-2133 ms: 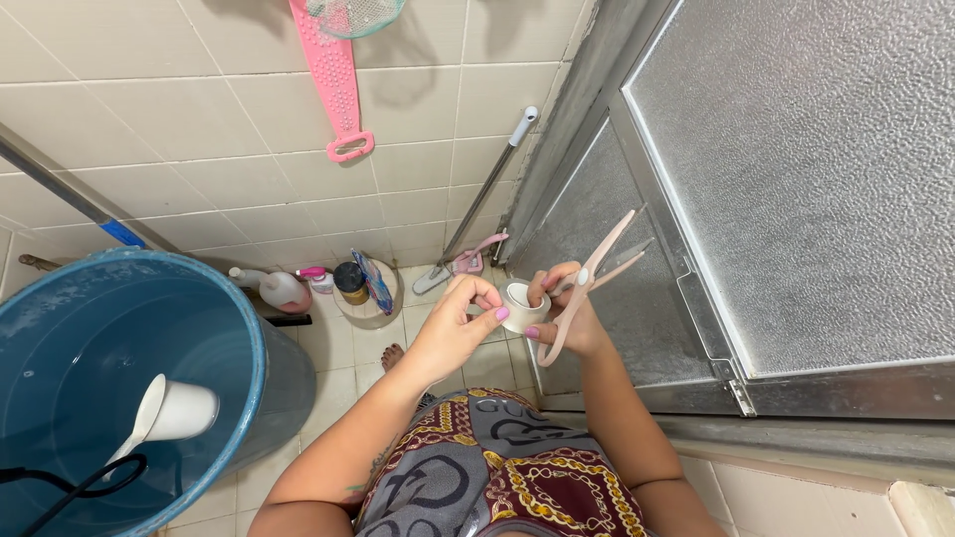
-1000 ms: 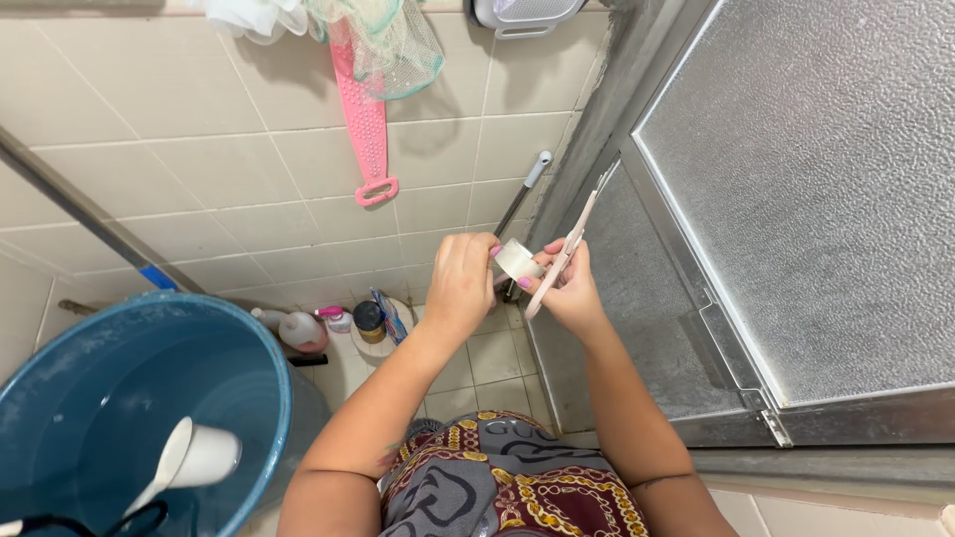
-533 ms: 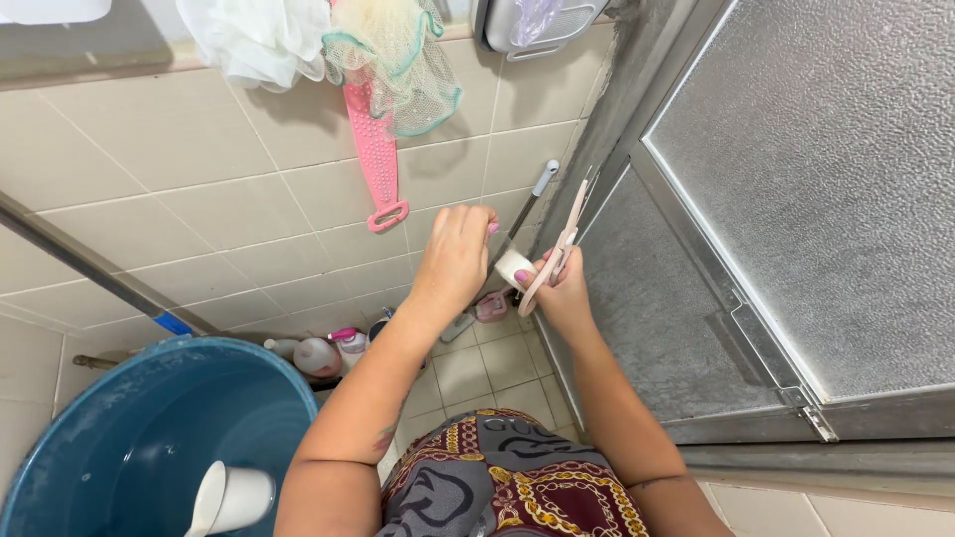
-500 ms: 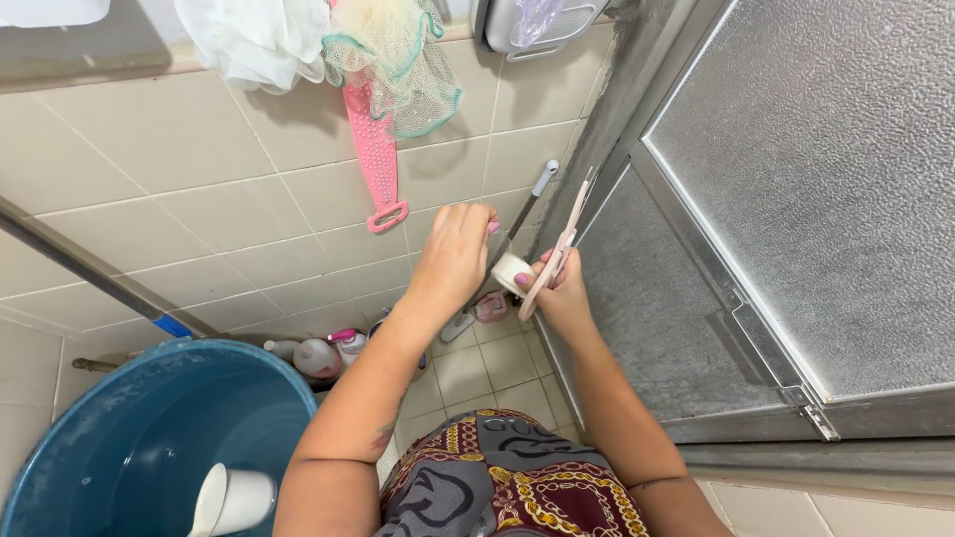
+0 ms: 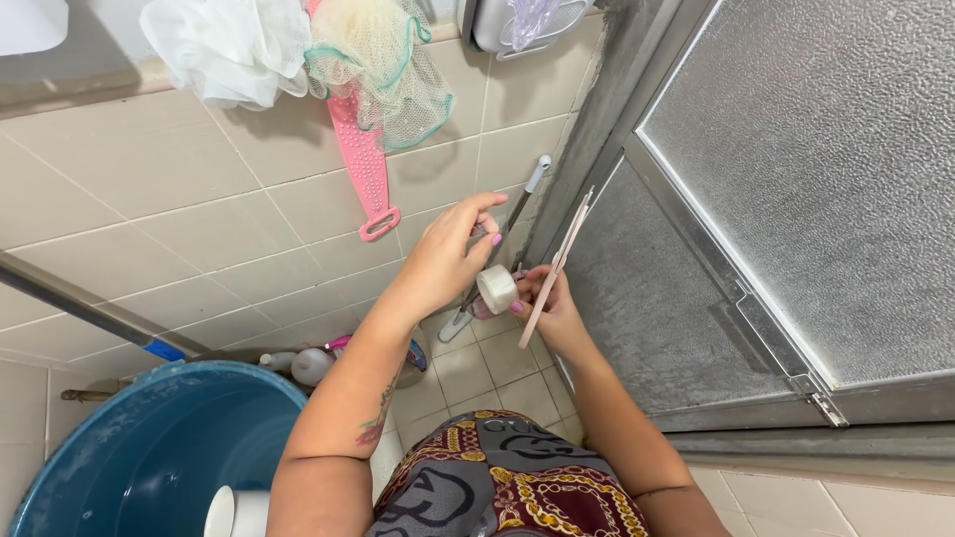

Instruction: The person uses scissors and tape to secure a small white bin with a purple plastic liner to the tiled bathroom wall, then applies a strip of tape to the floor near the shower door base.

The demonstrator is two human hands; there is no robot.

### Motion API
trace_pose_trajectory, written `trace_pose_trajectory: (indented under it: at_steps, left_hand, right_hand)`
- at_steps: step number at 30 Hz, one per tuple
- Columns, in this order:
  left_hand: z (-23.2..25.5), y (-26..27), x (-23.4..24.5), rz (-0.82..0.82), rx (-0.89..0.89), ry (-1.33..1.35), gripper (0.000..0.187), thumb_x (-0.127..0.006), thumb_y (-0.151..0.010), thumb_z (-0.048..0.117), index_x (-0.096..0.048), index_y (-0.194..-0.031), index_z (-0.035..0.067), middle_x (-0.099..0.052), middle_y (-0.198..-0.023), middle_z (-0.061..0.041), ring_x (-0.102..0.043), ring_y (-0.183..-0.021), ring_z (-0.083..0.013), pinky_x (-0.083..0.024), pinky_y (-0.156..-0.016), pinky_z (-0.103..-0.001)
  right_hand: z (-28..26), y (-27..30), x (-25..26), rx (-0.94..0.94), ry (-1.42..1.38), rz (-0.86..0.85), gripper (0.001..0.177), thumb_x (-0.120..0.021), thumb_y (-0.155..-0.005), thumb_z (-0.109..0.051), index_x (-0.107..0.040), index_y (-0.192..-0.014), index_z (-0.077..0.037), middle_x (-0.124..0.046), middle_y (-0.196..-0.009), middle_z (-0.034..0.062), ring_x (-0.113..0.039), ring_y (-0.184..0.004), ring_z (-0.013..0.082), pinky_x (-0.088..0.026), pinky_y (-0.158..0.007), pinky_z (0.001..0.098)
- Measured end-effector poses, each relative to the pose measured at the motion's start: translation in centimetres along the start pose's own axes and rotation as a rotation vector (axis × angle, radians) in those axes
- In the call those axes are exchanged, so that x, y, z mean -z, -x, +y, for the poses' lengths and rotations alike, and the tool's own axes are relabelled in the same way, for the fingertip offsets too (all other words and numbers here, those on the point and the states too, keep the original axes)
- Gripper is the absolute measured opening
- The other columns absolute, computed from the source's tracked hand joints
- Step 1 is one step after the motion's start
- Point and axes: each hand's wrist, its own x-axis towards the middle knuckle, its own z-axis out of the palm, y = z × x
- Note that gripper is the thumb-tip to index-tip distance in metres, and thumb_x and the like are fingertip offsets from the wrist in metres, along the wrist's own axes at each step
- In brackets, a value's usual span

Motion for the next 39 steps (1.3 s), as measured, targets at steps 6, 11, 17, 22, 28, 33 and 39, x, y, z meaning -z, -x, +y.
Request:
trace_pose_trajectory:
  at_steps: [6,11,17,22,28,33,39]
  left_hand:
    - [1.3,-0.4,1.6,-0.077,-0.101,-0.016,0.047,-0.065,-0.093,0.003,-0.055,-0.138,0.010,-0.065,-0.103,-0.006,-0.063,-0.105,-0.0269,-0.050,-0.097,-0.040]
    - [1.6,-1.6,2.4,-0.105,-0.101,-0.074,0.043,-0.064,-0.094,0.005,-0.058,-0.136,0.011,-0.065,-0.103,-0.006,-0.062,-0.104,-0.0267,-0.049,-0.094,-0.040]
    - [1.7,-2.4,2.6,-0.142,-0.190,-0.122,0.043,-0.062,-0.093,0.004,-0.058,-0.135,0.011,-0.066,-0.103,-0.005,-0.062,-0.106,-0.0278,-0.048,-0.097,-0.042]
    - [1.8,-2.9,1.9,-0.206,-0.162,-0.090,0.042,-0.064,-0.092,0.005,-0.059,-0.132,0.012,-0.066,-0.101,-0.005,-0.062,-0.105,-0.0277,-0.048,-0.094,-0.042]
    - [1.8,-3.6,0.6,-0.227,-0.174,-0.039,0.038,-0.064,-0.095,0.007,-0.059,-0.132,0.013,-0.067,-0.098,-0.003,-0.063,-0.103,-0.0267,-0.049,-0.094,-0.042]
    - [2.0,-4.0,0.5,-0.232,-0.168,-0.034,0.036,-0.063,-0.096,0.009,-0.059,-0.132,0.013,-0.067,-0.097,-0.003,-0.064,-0.101,-0.0264,-0.049,-0.094,-0.041]
    - [2.5,-4.4,0.6,-0.216,-0.147,-0.010,0.034,-0.063,-0.096,0.011,-0.060,-0.130,0.011,-0.068,-0.096,-0.003,-0.065,-0.099,-0.0261,-0.050,-0.092,-0.041]
  right_hand:
    - [-4.6,0.3,4.6,-0.096,0.180,-0.240,0.084,-0.067,-0.092,-0.016,-0.016,-0.158,-0.016,-0.070,-0.117,0.0081,-0.064,-0.084,0.0132,-0.055,-0.076,0.0269]
    - [-9.3,0.8,9.1,-0.281,0.838,-0.282,0.101,-0.084,-0.078,-0.021,-0.028,-0.163,-0.025,-0.074,-0.092,0.0124,-0.068,-0.086,0.0192,-0.055,-0.087,0.0350]
    - [-16.1,0.1,8.0,-0.424,1.130,-0.493,0.112,-0.083,-0.072,-0.032,-0.021,-0.165,-0.032,-0.073,-0.108,0.0026,-0.072,-0.086,0.0215,-0.056,-0.084,0.0358]
    - [-19.9,-2.0,4.0,-0.533,1.381,-0.593,0.105,-0.083,-0.075,-0.041,-0.024,-0.162,-0.036,-0.072,-0.101,0.0084,-0.069,-0.083,0.0229,-0.054,-0.077,0.0365]
    - [-21.8,-3.6,3.6,-0.506,1.455,-0.604,0.094,-0.082,-0.074,-0.035,-0.037,-0.156,-0.037,-0.074,-0.089,0.0073,-0.070,-0.074,0.0191,-0.052,-0.068,0.0358]
    - [-22.6,-4.1,3.6,-0.492,1.432,-0.559,0.091,-0.088,-0.072,-0.033,-0.048,-0.154,-0.043,-0.077,-0.074,0.0031,-0.069,-0.063,0.0187,-0.052,-0.061,0.0362]
    - [-22.4,-4.7,3.4,-0.358,1.443,-0.597,0.088,-0.088,-0.068,-0.034,-0.055,-0.149,-0.040,-0.076,-0.075,0.0048,-0.069,-0.062,0.0184,-0.052,-0.062,0.0355]
